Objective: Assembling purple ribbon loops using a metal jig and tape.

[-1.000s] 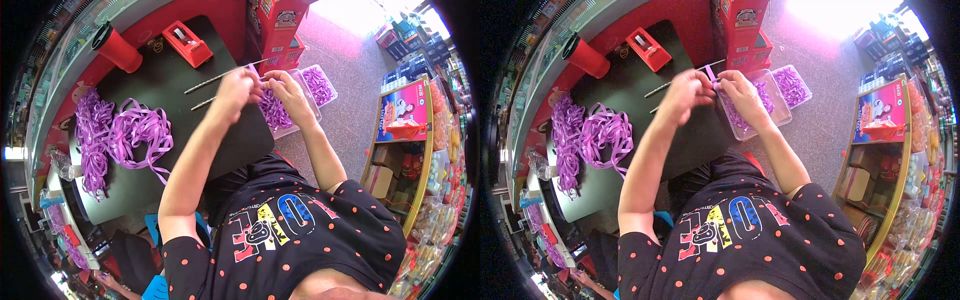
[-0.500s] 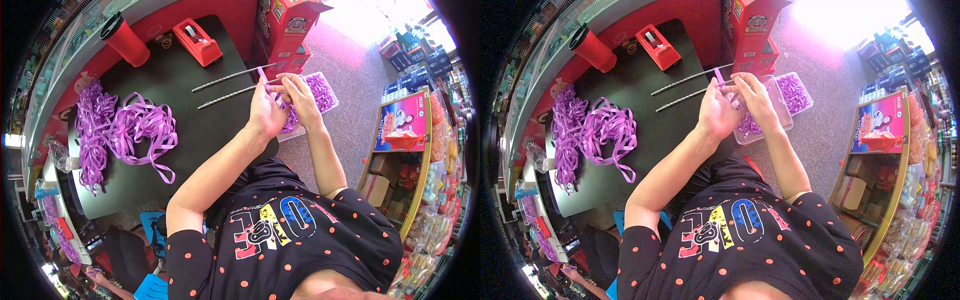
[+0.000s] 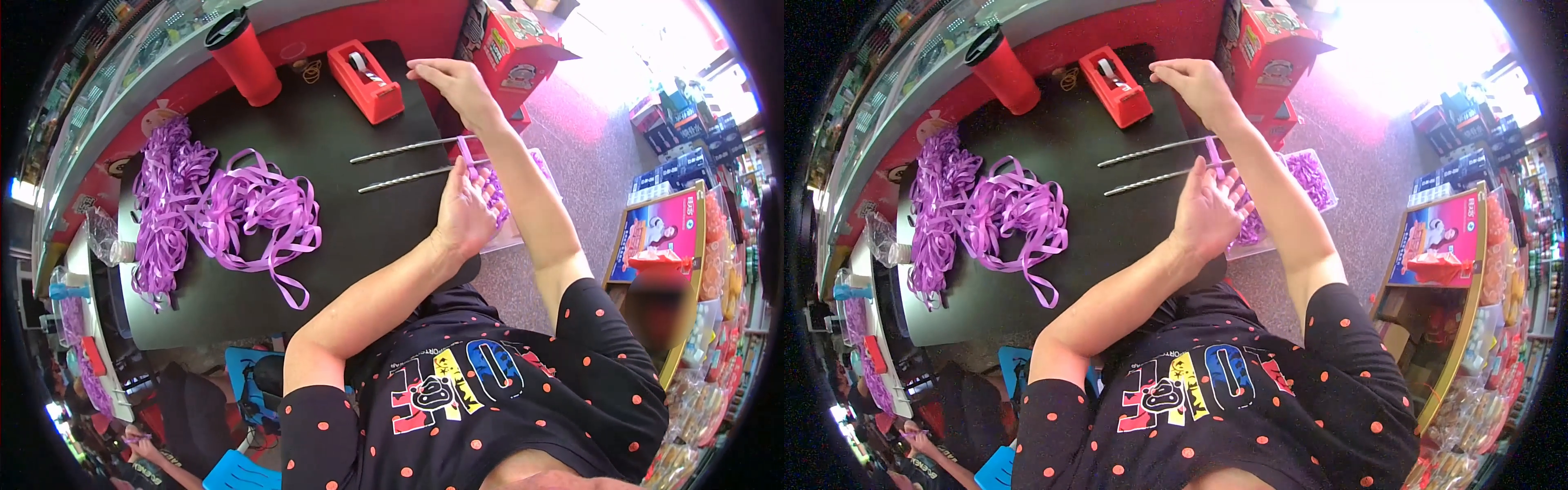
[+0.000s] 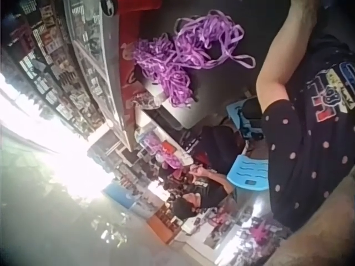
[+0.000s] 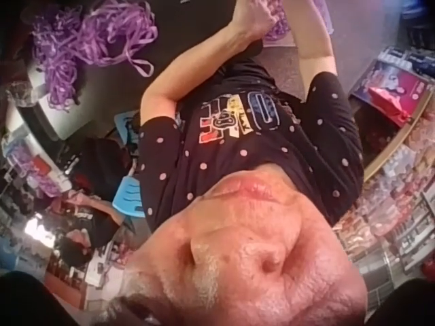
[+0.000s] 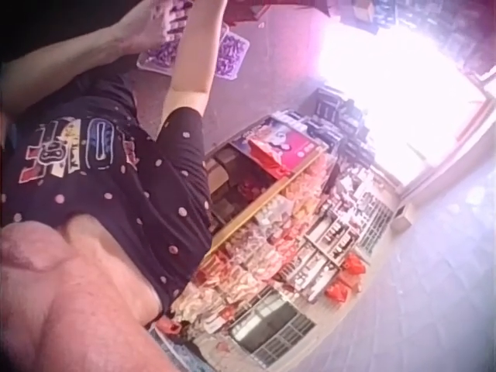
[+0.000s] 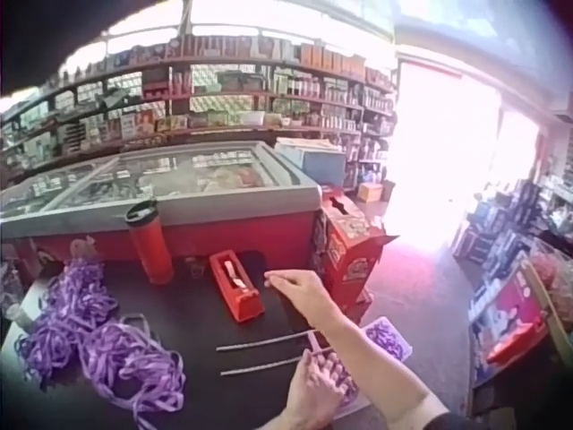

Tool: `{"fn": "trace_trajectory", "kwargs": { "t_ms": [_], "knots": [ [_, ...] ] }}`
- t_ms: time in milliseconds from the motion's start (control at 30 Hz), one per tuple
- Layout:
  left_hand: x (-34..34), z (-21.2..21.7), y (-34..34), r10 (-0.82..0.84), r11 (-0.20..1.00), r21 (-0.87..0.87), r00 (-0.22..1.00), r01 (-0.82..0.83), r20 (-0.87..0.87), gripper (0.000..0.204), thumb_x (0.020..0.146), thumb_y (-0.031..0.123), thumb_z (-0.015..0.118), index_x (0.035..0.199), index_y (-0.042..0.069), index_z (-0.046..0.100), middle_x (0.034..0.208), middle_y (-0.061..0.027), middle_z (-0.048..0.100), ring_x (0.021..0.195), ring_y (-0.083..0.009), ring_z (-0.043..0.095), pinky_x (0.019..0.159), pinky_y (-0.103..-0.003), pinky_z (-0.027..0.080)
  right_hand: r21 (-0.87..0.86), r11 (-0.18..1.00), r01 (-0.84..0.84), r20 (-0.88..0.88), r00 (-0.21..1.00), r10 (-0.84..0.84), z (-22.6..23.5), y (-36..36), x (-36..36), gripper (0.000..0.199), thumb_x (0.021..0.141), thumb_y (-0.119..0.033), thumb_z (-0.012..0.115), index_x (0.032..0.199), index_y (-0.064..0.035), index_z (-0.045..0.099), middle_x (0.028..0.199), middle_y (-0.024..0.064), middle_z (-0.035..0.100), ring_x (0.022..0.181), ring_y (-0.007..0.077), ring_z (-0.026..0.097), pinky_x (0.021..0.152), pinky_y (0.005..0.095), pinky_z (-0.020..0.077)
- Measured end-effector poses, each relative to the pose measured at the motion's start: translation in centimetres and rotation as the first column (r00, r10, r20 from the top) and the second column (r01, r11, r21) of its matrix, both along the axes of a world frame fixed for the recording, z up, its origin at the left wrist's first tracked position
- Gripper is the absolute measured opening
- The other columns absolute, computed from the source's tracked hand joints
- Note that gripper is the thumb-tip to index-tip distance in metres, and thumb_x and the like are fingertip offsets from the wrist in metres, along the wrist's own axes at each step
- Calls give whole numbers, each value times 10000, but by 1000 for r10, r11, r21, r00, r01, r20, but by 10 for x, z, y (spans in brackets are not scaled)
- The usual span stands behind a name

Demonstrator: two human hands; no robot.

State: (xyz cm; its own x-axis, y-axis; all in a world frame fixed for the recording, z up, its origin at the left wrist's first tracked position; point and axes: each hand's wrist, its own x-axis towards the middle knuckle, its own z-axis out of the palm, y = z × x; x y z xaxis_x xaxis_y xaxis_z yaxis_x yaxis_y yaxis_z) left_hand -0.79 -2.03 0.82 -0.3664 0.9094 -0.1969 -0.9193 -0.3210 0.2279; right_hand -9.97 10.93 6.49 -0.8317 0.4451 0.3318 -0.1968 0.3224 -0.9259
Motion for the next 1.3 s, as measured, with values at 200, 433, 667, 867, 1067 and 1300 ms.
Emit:
{"fn": "trace_trajectory", "kwargs": {
  "t_ms": [200,433,667,867,1067,1300],
  "knots": [
    [1,-8,5,-22,998,55,1000,21,11,874,899,585,396,1474,159,-105,1539,-121,9,1422,-288,-2,1122,-483,38,-254,966,-49,468,867,168,3,8,-53,224,839,-230,678,850,-7,701,752,4,661,456,3,323,407,184,214],
    [-1,-3,4,-1,1000,-6,999,1,42,871,892,567,449,1477,170,-60,1537,-124,-2,1423,-278,-20,1121,-488,25,-324,946,-22,596,772,222,18,0,-61,258,773,-283,751,806,-33,697,600,-59,547,435,9,256,414,200,151],
    [0,0,4,-4,1000,-21,998,5,68,853,891,557,464,1476,171,-23,1536,-126,0,1423,-280,-23,1124,-485,55,-279,960,-20,610,768,193,15,0,-66,236,746,-248,775,835,-50,682,686,-44,597,467,3,302,427,195,177],
    [1,1,3,3,1000,-18,998,-2,63,866,898,558,453,1477,163,-56,1538,-125,-12,1425,-281,-31,1124,-485,64,-389,920,-42,515,819,255,25,6,-66,200,765,-229,762,838,-65,673,718,-37,606,474,3,310,437,194,207],
    [1,1,2,9,1000,-15,999,-8,54,872,904,559,441,1476,165,-87,1543,-124,-41,1425,-285,-44,1126,-483,62,-384,920,-80,504,816,281,24,1,-43,189,786,-211,746,865,-55,676,747,-24,610,495,0,323,446,174,231],
    [-3,-4,3,-13,1000,4,999,13,36,789,918,537,420,1476,167,3,1530,-107,56,1413,-272,49,1113,-463,115,-379,924,-39,455,862,223,12,-8,-15,217,783,-231,753,884,-50,688,729,-23,602,499,5,326,442,162,247]
  ]
}}
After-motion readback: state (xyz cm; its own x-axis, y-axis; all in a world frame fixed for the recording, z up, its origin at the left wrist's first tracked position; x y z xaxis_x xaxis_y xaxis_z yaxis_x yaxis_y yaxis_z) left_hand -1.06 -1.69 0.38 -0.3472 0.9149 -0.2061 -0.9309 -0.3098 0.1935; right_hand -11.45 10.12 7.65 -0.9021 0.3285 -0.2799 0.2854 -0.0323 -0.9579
